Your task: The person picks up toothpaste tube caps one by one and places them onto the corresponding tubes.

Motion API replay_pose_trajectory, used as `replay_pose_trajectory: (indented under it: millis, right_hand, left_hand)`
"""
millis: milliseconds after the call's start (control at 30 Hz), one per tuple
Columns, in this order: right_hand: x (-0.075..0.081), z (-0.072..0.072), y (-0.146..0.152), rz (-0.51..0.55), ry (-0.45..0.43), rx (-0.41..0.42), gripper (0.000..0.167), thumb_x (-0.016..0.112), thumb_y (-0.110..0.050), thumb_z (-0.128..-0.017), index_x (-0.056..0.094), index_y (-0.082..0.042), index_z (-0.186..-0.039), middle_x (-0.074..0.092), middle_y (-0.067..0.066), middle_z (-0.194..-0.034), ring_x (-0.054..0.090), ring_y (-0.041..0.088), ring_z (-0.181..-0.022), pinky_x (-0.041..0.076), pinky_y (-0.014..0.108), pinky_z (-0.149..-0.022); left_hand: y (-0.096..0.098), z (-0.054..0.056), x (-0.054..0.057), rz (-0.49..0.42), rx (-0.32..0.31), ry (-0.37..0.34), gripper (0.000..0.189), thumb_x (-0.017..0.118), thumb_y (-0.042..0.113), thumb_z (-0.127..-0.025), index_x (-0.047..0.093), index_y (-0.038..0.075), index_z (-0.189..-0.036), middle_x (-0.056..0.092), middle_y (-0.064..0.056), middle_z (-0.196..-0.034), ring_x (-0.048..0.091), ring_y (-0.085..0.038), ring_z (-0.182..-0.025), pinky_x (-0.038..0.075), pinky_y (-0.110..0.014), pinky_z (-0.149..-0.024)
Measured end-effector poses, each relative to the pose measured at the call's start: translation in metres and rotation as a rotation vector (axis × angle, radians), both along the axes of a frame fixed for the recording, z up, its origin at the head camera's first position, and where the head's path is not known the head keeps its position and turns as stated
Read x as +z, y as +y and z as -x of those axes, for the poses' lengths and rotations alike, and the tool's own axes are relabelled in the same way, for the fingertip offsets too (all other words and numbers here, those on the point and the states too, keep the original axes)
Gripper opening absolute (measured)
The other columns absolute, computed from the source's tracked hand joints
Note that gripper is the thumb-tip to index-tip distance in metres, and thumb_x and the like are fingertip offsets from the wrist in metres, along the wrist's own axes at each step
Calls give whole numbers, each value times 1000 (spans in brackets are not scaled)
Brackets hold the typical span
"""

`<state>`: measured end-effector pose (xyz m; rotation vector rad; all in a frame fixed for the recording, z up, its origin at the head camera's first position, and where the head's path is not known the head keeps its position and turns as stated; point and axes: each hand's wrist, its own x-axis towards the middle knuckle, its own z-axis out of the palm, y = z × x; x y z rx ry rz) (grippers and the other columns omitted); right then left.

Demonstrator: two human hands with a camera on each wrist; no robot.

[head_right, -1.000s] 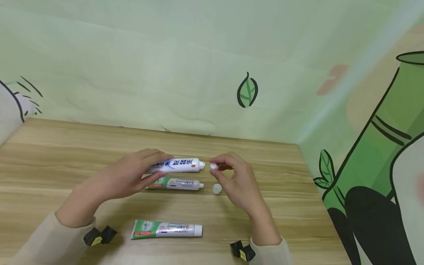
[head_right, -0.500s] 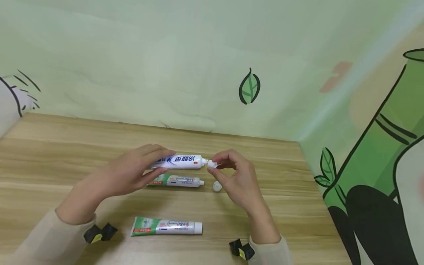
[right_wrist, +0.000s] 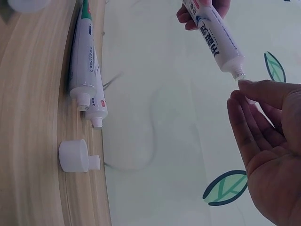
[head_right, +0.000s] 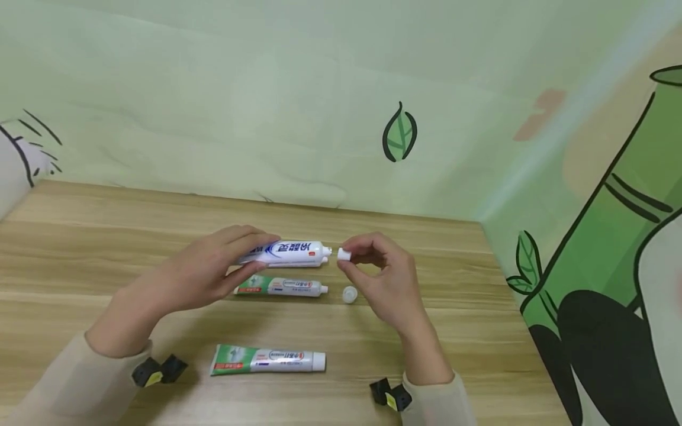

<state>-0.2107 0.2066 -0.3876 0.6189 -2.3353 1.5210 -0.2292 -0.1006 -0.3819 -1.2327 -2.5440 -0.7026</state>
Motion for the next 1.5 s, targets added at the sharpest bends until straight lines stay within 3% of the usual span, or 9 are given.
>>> replay_pose_trajectory:
  millis: [367, 667, 1500]
  right_hand:
    - [-1, 1, -2, 41, 9, 41, 24, 81, 11, -82, 70, -1, -100, 70, 12, -104, 71, 11, -90, 62, 25, -81]
    - [0, -1, -3, -5, 4, 56, 24, 81, 10, -82, 69, -3, -98, 69, 9, -104, 70, 11, -91, 62, 25, -82]
    - [-1, -4, -7, -58, 68, 39, 25, 81, 11, -81, 71, -5, -97, 70, 7, -104, 69, 10, -92, 62, 25, -82]
  left_hand:
    - [2, 1, 3, -32, -43, 41, 38, 64, 17, -103, 60, 4, -139, 66, -9, -124, 64, -20, -108, 58, -40, -94]
    - [6, -1, 5, -4, -34, 10, 40, 63, 17, -104, 58, 5, -142, 65, -9, -127, 64, -22, -113, 58, -41, -98]
    - [5, -5, 4, 16, -23, 70, 40, 64, 16, -103, 59, 4, -141, 66, -10, -126, 64, -24, -113, 56, -42, -100]
